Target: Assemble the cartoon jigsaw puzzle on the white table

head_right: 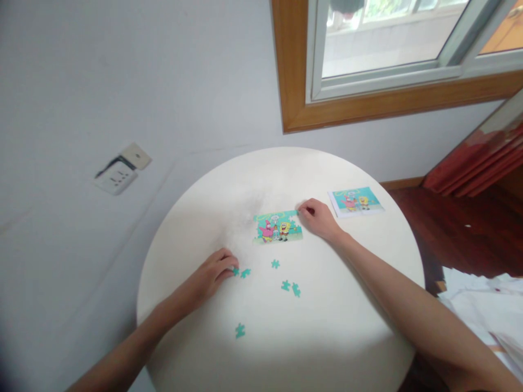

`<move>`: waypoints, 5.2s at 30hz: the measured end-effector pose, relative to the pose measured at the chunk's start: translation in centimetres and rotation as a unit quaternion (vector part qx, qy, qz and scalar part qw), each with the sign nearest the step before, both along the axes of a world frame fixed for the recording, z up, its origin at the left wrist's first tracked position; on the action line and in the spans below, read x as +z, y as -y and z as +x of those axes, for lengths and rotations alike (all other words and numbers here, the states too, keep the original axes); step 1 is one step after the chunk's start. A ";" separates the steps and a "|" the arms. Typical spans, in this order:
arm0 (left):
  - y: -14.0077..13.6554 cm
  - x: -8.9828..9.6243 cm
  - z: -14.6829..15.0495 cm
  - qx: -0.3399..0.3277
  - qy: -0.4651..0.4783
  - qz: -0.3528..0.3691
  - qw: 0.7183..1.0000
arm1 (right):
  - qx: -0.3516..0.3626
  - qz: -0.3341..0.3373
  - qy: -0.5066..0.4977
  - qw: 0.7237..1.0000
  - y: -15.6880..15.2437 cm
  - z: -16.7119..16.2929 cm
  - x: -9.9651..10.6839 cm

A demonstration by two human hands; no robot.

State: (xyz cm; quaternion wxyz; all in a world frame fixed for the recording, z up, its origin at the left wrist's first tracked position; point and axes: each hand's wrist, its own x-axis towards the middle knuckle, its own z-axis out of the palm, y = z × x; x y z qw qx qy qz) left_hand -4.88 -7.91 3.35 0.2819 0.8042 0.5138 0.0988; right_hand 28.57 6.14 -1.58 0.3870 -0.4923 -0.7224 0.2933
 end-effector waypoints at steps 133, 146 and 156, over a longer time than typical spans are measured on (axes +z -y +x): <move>-13.8 -4.1 3.0 0.216 0.349 0.115 0.905 | -0.121 -0.133 -0.105 0.978 1.4 -3.8 0.4; -13.8 -4.4 3.0 0.217 0.358 0.107 0.902 | -0.167 -0.088 0.031 0.982 2.2 -4.7 1.4; -13.7 -4.3 3.0 0.212 0.358 0.105 0.903 | -0.196 -0.089 0.110 0.970 1.9 -4.6 1.0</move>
